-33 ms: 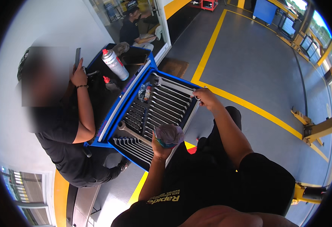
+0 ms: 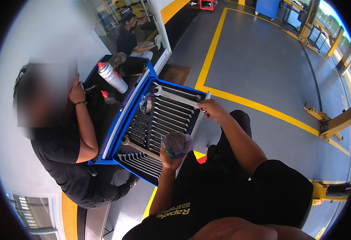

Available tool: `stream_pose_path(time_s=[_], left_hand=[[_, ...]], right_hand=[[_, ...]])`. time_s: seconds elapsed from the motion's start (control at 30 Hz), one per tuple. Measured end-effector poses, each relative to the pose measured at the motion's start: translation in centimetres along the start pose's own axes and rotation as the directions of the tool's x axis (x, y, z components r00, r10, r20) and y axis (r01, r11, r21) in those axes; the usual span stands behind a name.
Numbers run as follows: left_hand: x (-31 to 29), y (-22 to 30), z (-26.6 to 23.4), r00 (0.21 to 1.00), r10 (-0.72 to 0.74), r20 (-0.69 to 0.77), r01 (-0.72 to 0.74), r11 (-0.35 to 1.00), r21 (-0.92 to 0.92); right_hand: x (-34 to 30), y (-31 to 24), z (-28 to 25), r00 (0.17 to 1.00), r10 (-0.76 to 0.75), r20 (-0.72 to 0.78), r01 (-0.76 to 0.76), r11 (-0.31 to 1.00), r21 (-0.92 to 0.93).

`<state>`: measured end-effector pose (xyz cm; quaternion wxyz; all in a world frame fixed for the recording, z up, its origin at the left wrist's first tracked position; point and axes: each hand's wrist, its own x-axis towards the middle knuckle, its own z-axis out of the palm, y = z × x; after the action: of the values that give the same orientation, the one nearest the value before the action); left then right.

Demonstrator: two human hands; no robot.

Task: The person sits on the floor in front of an open tool chest and wipes multiple wrenches with a green cloth. They pick up each wrench, wipe it, and place it back into the drawer.

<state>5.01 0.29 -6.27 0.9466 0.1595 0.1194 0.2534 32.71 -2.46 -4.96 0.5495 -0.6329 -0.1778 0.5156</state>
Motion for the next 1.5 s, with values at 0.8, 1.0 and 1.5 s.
stream_pose_path(time_s=[0.8,1.0,1.5], left_hand=[[1.8,12.4,22.6,0.674,0.733,-0.093,-0.663,0.656,0.360],[0.2,15.5,20.6,0.699,0.710,-0.086,-0.529,0.594,0.607],[-7.0,17.9,13.7,0.522,0.825,0.218,0.014,-0.264,0.964]], right_hand=[[-19.3,-13.4,1.1,0.836,-0.206,0.508,0.405,0.857,-0.319],[-19.8,-14.4,0.2,0.876,-0.227,0.425,0.418,0.797,-0.436],[-20.4,-11.3,6.8,0.733,0.190,0.654,-0.087,0.978,-0.188]])
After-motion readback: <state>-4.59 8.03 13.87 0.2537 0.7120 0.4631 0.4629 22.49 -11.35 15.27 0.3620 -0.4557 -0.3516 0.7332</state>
